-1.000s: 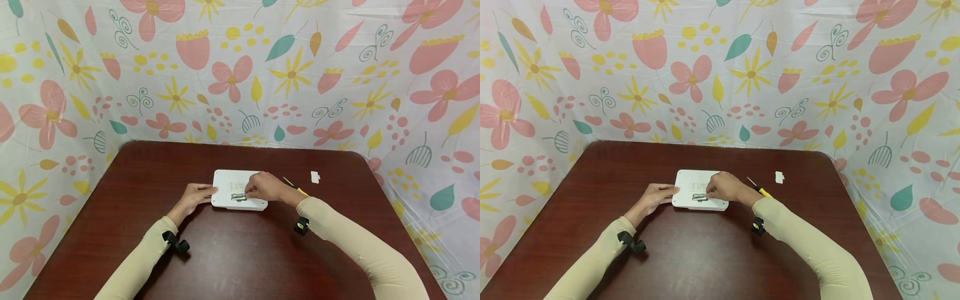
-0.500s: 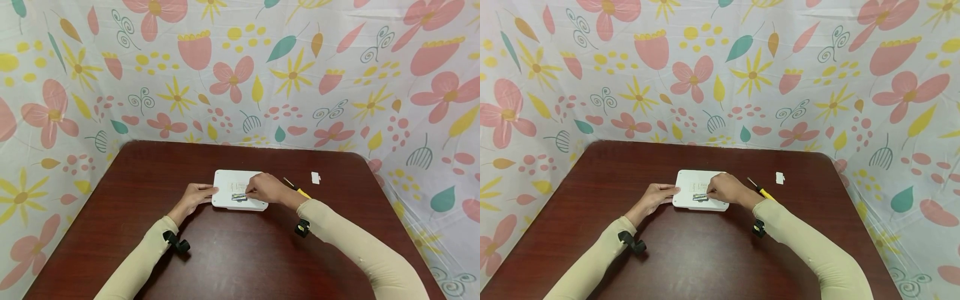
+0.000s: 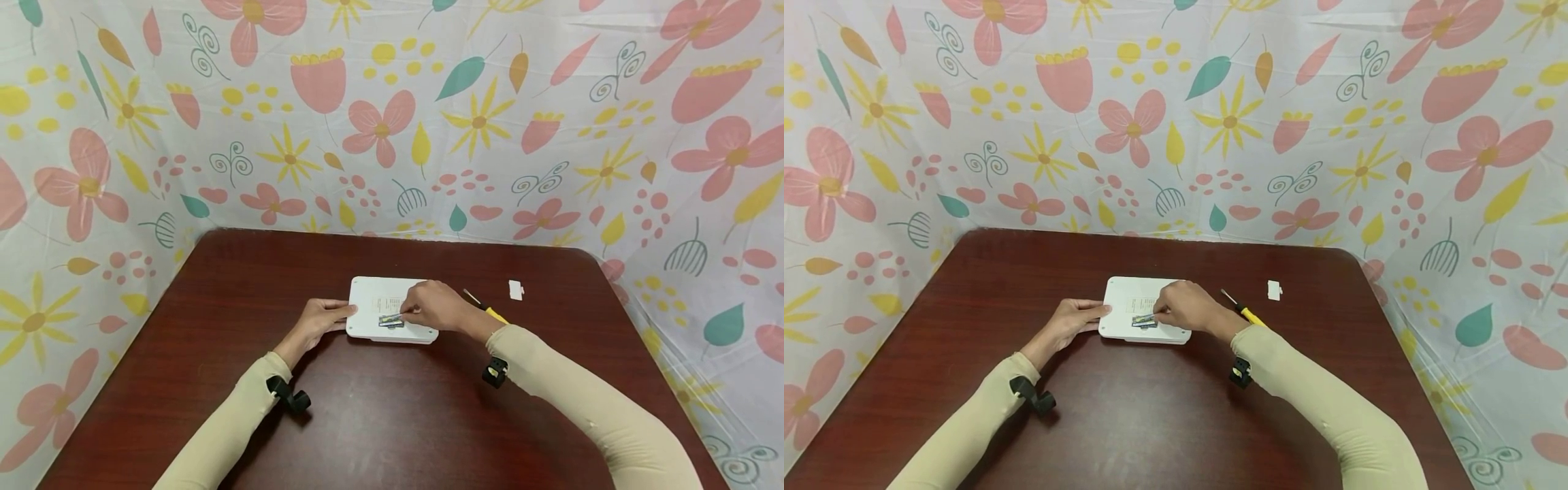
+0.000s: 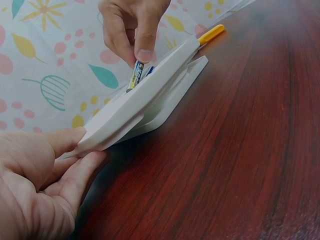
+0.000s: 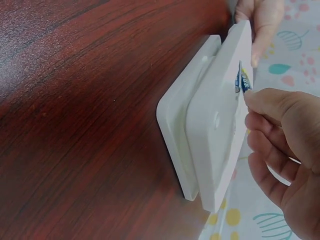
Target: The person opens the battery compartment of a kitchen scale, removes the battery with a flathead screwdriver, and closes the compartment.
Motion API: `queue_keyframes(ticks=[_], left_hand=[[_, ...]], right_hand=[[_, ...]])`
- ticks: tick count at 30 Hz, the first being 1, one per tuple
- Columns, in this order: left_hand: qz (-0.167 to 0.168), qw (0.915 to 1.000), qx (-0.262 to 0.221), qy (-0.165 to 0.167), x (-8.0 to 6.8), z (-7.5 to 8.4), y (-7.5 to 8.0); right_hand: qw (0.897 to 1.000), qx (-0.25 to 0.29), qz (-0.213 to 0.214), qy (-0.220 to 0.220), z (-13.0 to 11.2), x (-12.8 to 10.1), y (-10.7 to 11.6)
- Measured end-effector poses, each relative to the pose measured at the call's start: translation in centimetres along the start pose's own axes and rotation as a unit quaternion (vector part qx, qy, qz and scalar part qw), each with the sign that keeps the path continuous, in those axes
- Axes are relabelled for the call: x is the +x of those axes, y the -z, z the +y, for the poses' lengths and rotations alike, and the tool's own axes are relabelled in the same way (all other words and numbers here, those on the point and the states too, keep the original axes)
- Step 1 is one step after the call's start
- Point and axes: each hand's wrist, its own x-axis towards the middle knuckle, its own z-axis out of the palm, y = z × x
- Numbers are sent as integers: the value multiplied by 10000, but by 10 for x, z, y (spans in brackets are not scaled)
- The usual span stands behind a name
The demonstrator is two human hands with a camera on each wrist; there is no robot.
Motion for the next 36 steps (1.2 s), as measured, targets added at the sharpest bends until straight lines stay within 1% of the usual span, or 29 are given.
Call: queue_keyframes(ticks=[5, 9, 12, 17, 23, 26, 30, 34, 36], left_hand=[[1, 10000, 62, -21, 1, 0, 0], [19, 10000, 63, -10, 1, 0, -1], [35, 10000, 82, 11, 0, 1, -1], [32, 9999, 110, 10, -1, 2, -1], [23, 9999, 117, 17, -1, 1, -1], [30, 9999, 127, 9, 0, 1, -1], [44, 9999, 136, -2, 0, 1, 0], [33, 9999, 125, 6, 0, 1, -1], [29, 9999, 126, 19, -1, 1, -1]], right_hand=[[9999, -121, 70, 4, 1, -2, 4], [9998, -82, 197, 53, 3, -7, 9], [9992, 133, 368, 5, 7, -13, 13], [9958, 506, 723, -247, 16, -25, 20], [9877, 892, 1173, -524, 29, -43, 27], [9822, 967, 1412, -772, 38, -53, 30], [9733, 946, 1677, -1250, 51, -66, 32], [9614, 935, 1875, -1784, 68, -81, 31], [9554, 913, 1985, -1984, 76, -89, 30]])
